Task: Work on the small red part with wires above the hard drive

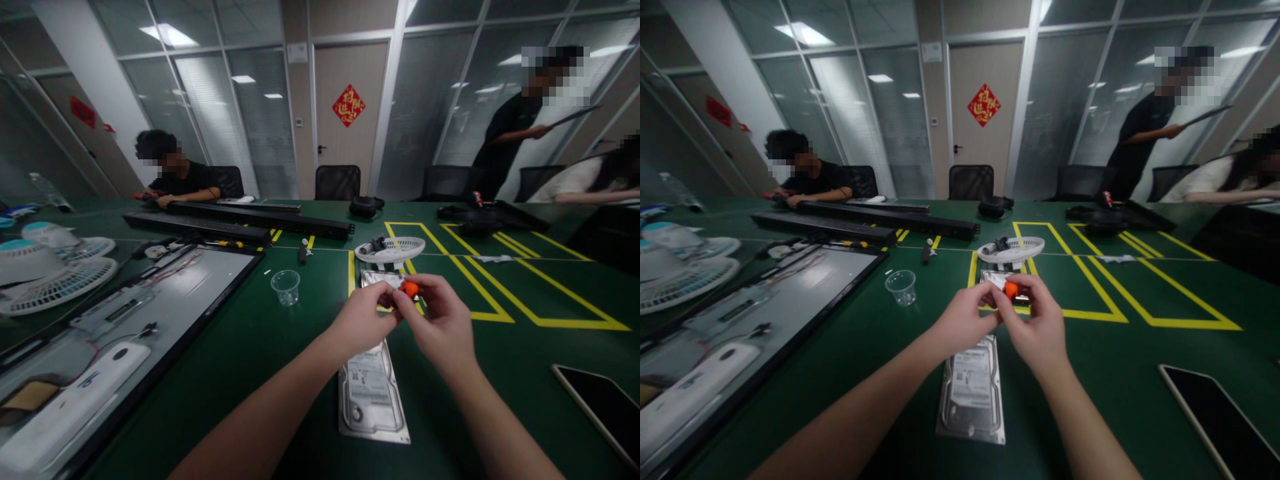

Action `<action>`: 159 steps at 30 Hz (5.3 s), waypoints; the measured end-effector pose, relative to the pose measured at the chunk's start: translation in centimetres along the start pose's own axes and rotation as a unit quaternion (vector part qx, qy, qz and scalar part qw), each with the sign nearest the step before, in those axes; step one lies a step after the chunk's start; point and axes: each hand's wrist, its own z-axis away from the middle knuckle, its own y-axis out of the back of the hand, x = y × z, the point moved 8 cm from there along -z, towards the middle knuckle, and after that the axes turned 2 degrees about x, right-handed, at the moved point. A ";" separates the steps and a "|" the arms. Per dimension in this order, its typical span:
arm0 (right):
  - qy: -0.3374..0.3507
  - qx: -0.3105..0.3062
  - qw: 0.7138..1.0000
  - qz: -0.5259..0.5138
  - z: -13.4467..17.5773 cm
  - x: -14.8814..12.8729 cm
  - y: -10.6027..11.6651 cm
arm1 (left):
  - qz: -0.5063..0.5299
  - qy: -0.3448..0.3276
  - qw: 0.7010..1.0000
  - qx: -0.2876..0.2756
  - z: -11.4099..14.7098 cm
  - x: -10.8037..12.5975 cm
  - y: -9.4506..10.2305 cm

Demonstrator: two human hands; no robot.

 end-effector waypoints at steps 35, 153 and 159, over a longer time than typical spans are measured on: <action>-0.008 -0.027 1.000 -0.001 0.2 0.1 -0.1 | -0.012 -0.010 1.000 -0.014 0.0 0.5 -0.1; -0.001 -0.014 1.000 0.000 0.2 -0.2 0.0 | -0.001 -0.007 1.000 -0.003 0.1 0.5 -0.2; 0.004 -0.010 1.000 0.018 0.1 -0.2 0.0 | -0.010 -0.007 1.000 0.011 0.0 0.4 -0.1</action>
